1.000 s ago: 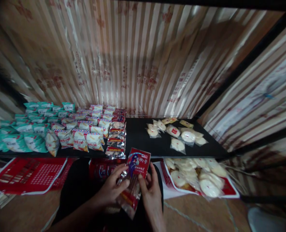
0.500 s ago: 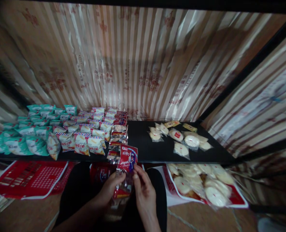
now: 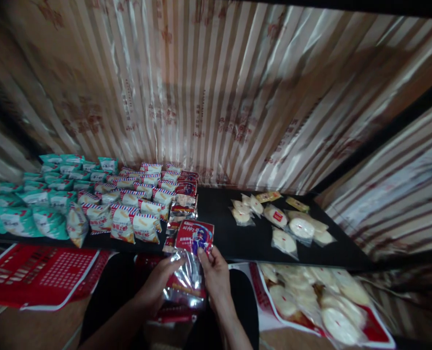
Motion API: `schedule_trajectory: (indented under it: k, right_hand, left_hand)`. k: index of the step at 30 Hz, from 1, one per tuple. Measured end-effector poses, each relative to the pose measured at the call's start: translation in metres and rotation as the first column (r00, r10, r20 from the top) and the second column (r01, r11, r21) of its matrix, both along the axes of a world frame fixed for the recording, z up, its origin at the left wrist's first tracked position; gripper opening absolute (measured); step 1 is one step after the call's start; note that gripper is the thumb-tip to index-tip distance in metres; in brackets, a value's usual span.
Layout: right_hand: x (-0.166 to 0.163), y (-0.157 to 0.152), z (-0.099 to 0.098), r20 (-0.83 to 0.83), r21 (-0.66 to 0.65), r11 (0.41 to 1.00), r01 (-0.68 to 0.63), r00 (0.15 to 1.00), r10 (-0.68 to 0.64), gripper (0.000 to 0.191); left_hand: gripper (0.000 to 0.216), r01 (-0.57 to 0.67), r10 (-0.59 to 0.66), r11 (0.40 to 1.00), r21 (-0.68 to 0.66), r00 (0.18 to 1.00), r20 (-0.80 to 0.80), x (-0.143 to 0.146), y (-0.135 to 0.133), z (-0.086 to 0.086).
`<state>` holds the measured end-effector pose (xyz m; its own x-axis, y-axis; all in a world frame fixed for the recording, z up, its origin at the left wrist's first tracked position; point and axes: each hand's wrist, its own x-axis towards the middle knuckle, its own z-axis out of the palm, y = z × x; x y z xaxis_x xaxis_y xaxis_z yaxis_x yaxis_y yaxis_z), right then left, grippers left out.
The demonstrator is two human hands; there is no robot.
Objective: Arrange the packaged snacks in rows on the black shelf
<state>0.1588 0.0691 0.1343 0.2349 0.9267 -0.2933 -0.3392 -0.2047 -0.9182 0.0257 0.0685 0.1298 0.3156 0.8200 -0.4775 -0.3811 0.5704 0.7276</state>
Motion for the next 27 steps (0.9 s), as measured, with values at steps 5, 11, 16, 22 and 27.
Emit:
schedule_trajectory:
  k: [5, 11, 16, 22, 27]
  right_hand:
    - [0.006, 0.057, -0.011, 0.159, 0.086, 0.994, 0.063, 0.984, -0.076, 0.048]
    - [0.001, 0.115, -0.017, 0.335, 0.186, 0.982, 0.009, 0.940, -0.072, 0.058]
    - [-0.003, 0.139, -0.018, 0.560, 0.222, 0.974, -0.046, 0.823, -0.089, 0.058]
    - [-0.011, 0.144, -0.019, 0.813, 0.155, 0.982, -0.112, 0.578, -0.062, 0.064]
    - [-0.014, 0.144, -0.024, 0.940, 0.189, 0.962, -0.195, 0.320, -0.120, 0.046]
  left_hand:
    - [0.048, -0.071, 0.088, 0.987, 0.147, 0.989, -0.116, -0.008, 0.018, -0.010]
    - [0.055, -0.221, 0.271, 0.945, 0.241, 0.942, -0.199, -0.011, 0.035, -0.029]
    - [0.051, -0.256, 0.362, 0.892, 0.373, 0.899, -0.248, -0.010, 0.033, -0.046]
    - [0.040, -0.194, 0.382, 0.878, 0.437, 0.835, -0.396, -0.012, 0.028, -0.049]
    - [0.040, -0.100, 0.376, 0.869, 0.485, 0.770, -0.515, -0.019, 0.031, -0.049]
